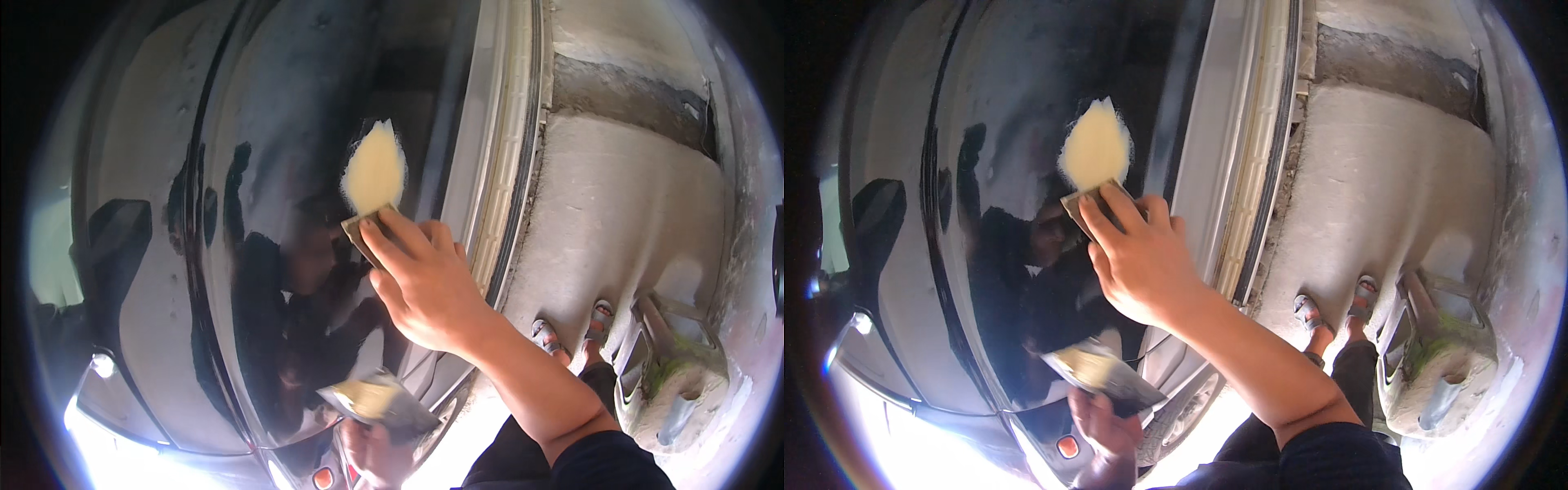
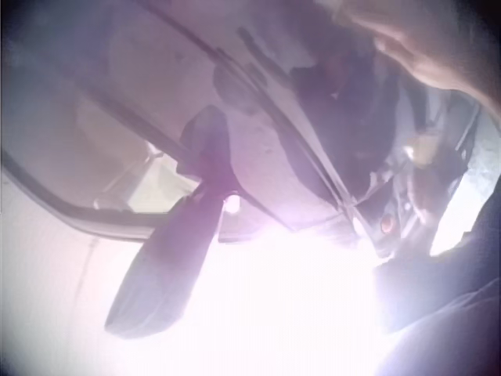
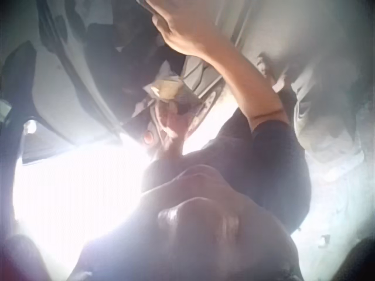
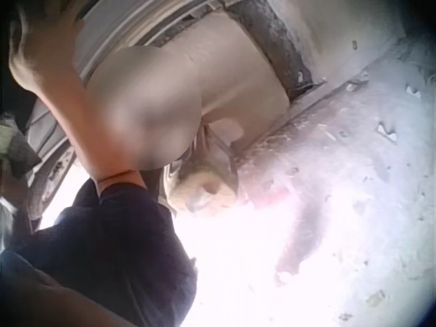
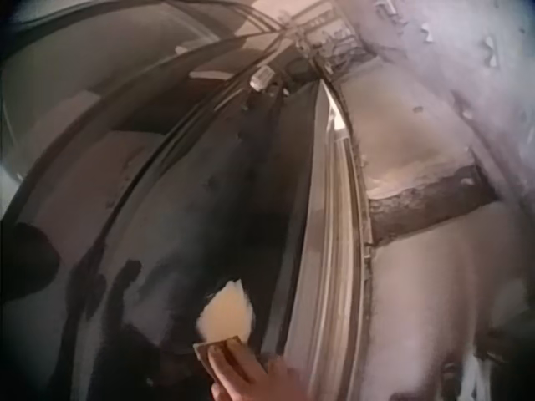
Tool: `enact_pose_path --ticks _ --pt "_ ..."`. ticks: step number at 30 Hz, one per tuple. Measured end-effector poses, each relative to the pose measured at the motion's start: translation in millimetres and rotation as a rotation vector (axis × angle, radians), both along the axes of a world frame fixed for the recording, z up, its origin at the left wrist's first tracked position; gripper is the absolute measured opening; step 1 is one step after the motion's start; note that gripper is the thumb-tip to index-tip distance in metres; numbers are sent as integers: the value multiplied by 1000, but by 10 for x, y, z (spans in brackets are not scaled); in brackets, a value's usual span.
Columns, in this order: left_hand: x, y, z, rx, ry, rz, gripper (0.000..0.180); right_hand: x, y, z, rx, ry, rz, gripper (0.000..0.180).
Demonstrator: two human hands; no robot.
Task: The person applies a beige body filler to the hood of a black car using a metal spreader. They repeatedly transfer filler from a larger metal palette to the spreader and smooth it over several areas on the hood surface.
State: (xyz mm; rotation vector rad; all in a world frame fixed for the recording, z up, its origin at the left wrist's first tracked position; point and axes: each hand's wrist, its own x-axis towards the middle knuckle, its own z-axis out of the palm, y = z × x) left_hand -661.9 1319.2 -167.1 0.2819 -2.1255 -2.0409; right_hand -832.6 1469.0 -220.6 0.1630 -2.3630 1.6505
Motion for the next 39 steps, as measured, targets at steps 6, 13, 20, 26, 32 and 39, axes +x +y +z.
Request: enact_pose_path --ticks 6,13,20,26,32,39 --pt "-679 411 244 167 142 68 52 372 469 -102 -567 241 235 47" --pt "-900 663 381 95 227 105 47 511 494 -324 -755 381 562 39" --pt "-693 267 465 -210 349 119 58 -321 458 -361 58 251 -88 53" --pt "-493 114 345 -213 324 243 58 -741 354 -350 185 345 -138 51" --pt "-424 63 338 -148 269 158 61 -358 -15 -484 14 209 -102 51" --pt "-391 121 351 -149 225 207 63 37 -251 -483 -41 54 -17 56"
